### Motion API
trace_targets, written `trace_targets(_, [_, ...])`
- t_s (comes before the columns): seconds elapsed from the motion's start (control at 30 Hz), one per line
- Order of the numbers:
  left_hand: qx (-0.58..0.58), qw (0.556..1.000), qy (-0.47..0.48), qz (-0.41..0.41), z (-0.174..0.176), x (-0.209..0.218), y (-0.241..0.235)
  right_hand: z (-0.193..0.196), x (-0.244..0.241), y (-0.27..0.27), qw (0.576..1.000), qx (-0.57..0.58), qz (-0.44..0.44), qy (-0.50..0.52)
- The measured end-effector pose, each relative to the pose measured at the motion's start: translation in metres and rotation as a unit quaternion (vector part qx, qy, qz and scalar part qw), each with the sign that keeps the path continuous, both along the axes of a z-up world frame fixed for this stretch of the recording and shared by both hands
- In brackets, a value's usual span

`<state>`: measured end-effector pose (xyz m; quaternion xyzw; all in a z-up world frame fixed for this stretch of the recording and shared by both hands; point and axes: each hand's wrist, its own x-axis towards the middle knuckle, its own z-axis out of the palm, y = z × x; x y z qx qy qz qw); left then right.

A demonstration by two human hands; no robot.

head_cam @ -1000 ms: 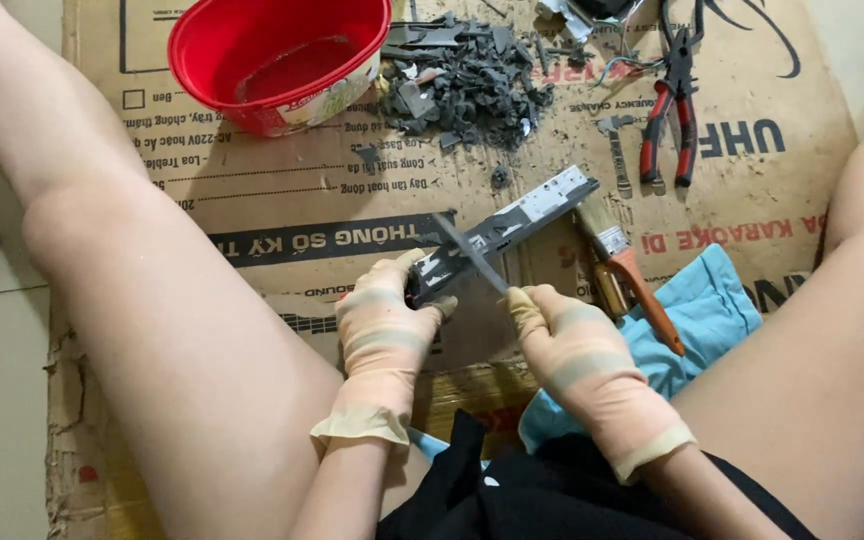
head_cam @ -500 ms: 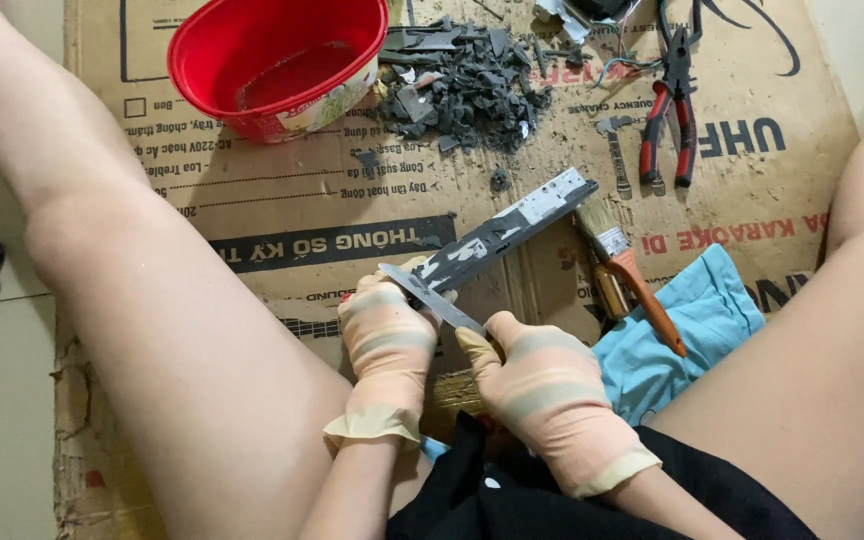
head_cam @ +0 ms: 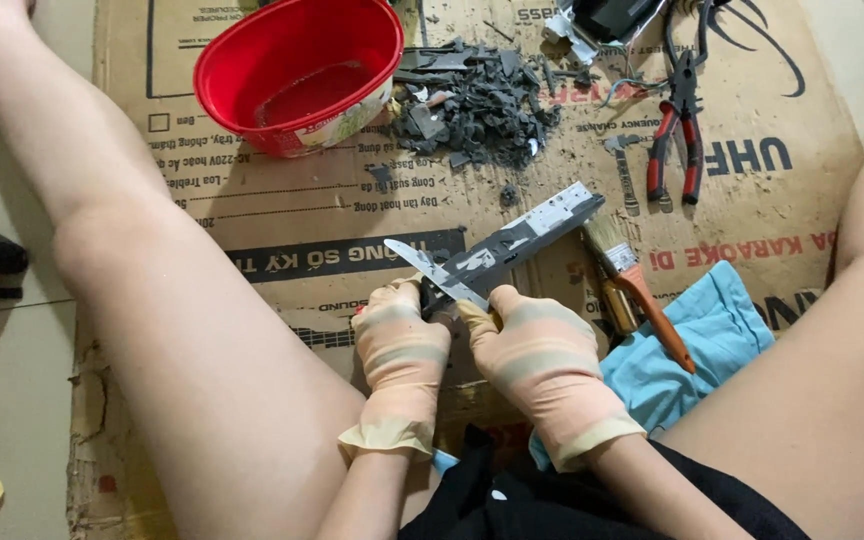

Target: The person sits on the floor and scrapes a black plastic object using a knife. They hold the object in one hand and use the knife to remove material, which falls onto a cardboard sheet below. A red bowl and other tools are visible nearby.

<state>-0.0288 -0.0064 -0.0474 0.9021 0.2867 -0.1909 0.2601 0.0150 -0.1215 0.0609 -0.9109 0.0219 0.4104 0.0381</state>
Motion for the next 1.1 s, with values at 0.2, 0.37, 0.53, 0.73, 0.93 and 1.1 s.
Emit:
trace_targets(0.2, [-0.007,0.999,0.039,0.000,0.015,0.012,0.000,0.000,0.004,0.006,1.000,0.004,0.006,-0.010])
trace_targets(0.37, [-0.003,0.996,0.074,-0.055,0.013,0.020,0.005,0.001,0.005,0.013,1.000,0.016,0.011,-0.019])
trace_targets(0.53, [0.000,0.991,0.100,-0.085,0.020,0.021,0.006,-0.002,0.005,0.014,0.999,0.026,0.009,-0.029])
trace_targets(0.73, [0.037,0.997,-0.042,-0.047,0.017,0.007,-0.003,0.011,0.003,-0.008,0.999,-0.036,-0.019,-0.028])
trace_targets(0.93, [0.046,0.998,-0.019,-0.030,0.039,0.014,-0.013,0.007,0.021,-0.074,0.994,-0.058,-0.065,-0.062])
trace_targets(1.1, [0.031,0.999,0.027,-0.030,0.054,0.018,-0.011,0.011,0.021,-0.058,0.991,0.006,-0.079,-0.105])
